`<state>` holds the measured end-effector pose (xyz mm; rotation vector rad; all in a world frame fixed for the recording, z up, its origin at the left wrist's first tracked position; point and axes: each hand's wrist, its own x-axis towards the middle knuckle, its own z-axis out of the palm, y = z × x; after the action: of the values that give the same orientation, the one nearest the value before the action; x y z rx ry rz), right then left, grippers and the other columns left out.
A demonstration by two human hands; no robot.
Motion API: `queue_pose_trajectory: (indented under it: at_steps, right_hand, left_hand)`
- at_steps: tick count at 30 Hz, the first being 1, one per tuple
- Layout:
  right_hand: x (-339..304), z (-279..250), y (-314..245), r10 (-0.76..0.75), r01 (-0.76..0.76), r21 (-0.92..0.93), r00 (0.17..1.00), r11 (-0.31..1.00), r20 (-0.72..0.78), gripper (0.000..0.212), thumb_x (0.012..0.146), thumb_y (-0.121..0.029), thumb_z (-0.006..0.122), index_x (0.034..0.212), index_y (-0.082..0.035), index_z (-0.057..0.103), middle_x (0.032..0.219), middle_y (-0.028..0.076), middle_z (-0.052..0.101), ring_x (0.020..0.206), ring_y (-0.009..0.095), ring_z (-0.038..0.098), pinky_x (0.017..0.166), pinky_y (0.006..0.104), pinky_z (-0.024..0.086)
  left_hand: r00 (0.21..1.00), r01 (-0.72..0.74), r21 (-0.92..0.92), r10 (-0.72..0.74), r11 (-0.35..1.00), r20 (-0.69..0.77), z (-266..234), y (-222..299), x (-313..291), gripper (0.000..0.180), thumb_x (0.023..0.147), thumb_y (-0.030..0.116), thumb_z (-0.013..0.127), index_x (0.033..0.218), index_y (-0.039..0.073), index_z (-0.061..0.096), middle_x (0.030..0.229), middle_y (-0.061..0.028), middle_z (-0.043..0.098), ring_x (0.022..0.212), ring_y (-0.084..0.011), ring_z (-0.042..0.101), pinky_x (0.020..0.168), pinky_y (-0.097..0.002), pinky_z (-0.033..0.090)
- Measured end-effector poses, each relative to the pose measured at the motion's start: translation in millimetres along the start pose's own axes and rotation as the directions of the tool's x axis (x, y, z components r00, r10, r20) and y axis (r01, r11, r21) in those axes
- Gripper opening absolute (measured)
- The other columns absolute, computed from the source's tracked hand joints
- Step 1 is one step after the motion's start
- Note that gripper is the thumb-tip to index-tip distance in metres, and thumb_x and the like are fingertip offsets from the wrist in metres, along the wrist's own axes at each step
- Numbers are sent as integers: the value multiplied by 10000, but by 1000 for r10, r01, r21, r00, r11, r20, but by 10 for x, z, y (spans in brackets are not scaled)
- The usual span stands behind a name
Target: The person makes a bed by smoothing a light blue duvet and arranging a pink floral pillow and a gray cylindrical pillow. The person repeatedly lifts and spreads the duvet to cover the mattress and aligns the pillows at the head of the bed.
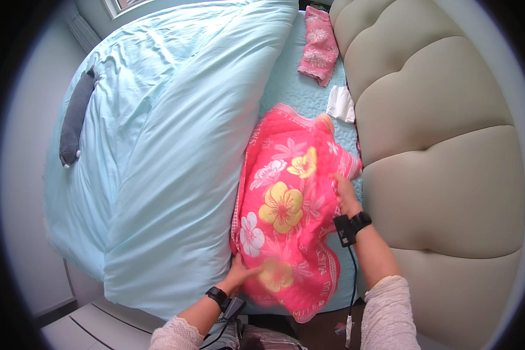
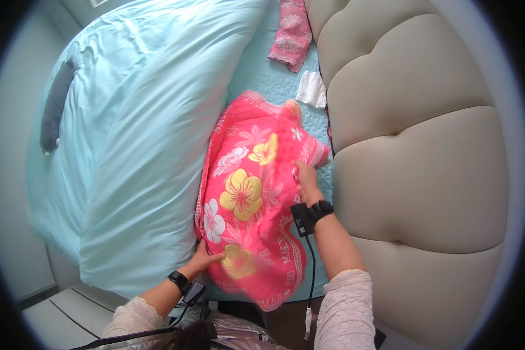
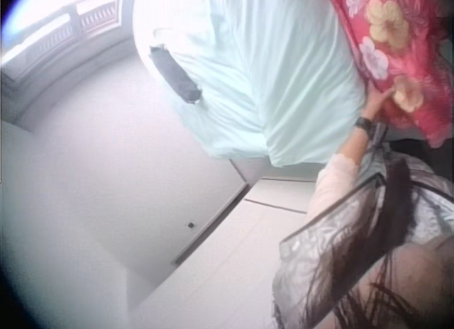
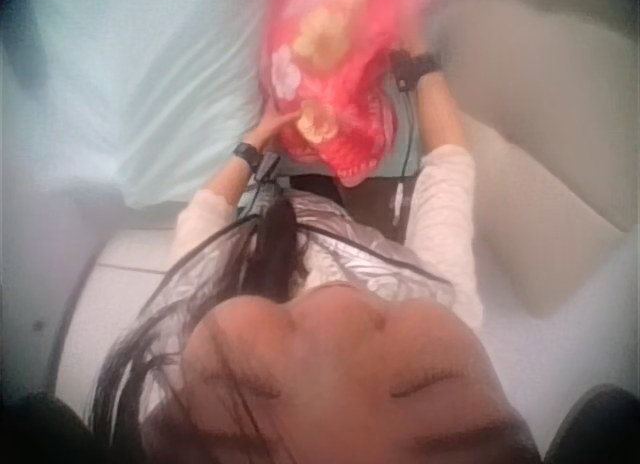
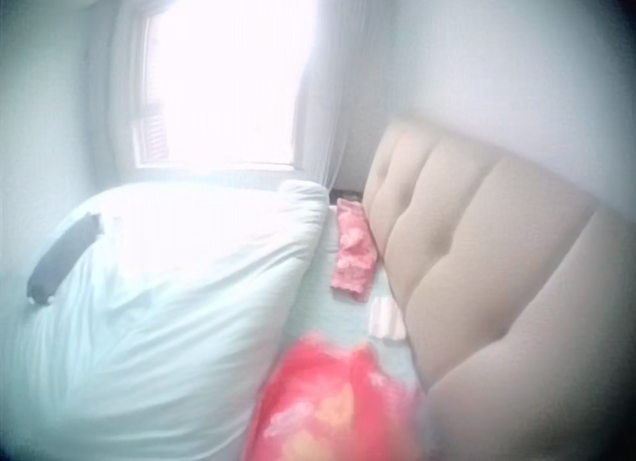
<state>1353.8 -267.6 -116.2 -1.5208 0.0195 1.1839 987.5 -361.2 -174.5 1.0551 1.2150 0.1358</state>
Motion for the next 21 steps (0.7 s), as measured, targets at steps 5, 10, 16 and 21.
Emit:
queue_pose_trajectory:
  at_steps: [5, 10, 16, 21]
  right_hand:
    - [-373, 337, -805, -269, 308, -229, 945, 923, 186, 57, 721, -67, 583, 761, -35, 559, 583, 21, 529, 523, 119, 535, 470, 248, 446]
    - [19, -100, -754, -436, 436, -36, 900, 899, -12, 310, 778, -136, 590, 1020, 21, 475, 862, 107, 570, 694, 174, 575, 574, 310, 493]
    - [-234, -1410, 453, -292, 238, -478, 955, 845, -42, 659, 799, -293, 587, 1267, 18, 243, 1183, 182, 418, 1059, 230, 440, 886, 352, 380]
    - [-1167, -1758, 1635, 52, -25, -567, 998, 824, 31, 708, 719, -318, 669, 1207, 41, 303, 1144, 158, 474, 1026, 221, 474, 870, 328, 389]
  left_hand:
    - [991, -124, 25, 123, 992, 45, 89, 26, -66, 886, 648, 257, 710, 1307, 1, 177, 1299, -186, 262, 1203, -274, 276, 986, -338, 256]
    - [946, -306, 69, 296, 949, 129, -47, -29, 44, 809, 694, 202, 664, 1313, 6, 182, 1303, -166, 277, 1188, -248, 306, 981, -317, 260]
    - [976, -195, -67, 187, 979, -114, -48, -201, 38, 704, 703, 135, 637, 1274, -13, 255, 1208, -171, 403, 1081, -249, 436, 916, -313, 344]
    - [996, -70, 46, 72, 997, -54, -48, -234, -34, 697, 682, 198, 673, 1232, -11, 300, 1188, -177, 415, 1075, -259, 443, 881, -338, 379]
